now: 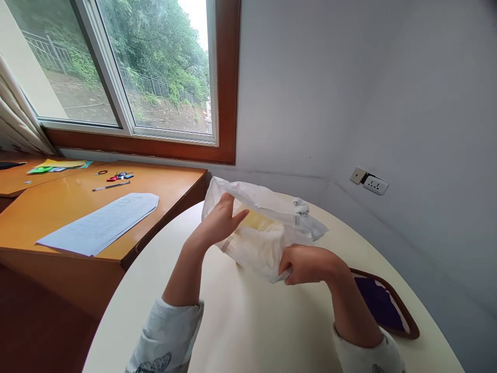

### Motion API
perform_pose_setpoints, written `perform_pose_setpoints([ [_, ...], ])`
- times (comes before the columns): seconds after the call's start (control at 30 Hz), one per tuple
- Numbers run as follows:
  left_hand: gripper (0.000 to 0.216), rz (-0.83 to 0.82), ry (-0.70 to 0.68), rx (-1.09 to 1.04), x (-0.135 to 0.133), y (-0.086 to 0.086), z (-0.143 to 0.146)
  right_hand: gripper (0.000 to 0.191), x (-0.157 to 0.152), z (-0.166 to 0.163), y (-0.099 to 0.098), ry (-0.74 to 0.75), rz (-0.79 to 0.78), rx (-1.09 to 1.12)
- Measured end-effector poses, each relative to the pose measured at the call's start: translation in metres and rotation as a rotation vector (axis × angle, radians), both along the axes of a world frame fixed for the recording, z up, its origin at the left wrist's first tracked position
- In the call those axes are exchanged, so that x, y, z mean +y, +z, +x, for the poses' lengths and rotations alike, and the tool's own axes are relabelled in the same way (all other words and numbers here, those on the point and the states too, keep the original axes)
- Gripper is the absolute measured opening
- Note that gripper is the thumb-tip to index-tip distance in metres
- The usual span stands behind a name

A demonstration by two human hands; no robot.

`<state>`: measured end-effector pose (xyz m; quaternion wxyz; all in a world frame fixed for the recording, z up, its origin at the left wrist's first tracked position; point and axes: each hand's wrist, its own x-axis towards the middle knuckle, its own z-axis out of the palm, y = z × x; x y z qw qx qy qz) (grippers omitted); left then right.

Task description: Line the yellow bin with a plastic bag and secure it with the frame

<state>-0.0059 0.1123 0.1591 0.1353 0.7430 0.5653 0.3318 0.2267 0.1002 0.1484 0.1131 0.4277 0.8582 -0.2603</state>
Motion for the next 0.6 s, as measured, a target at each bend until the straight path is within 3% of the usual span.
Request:
perform_pose_setpoints([
  [0.13,0.069,-0.067,0.03,-0.134,0.004,-0.001,0.001,0.036,-0.001,0.005,0.008,-0.006,-0.051,0.137],
  [0.23,0.073,-0.137,0.07,-0.163,0.005,-0.001,0.003,0.029,-0.002,0.012,0.016,-0.023,0.016,0.29],
  [0.6,0.044,-0.182,0.094,-0.196,0.011,-0.008,0.003,0.03,0.006,0.014,0.015,-0.187,0.272,0.38],
])
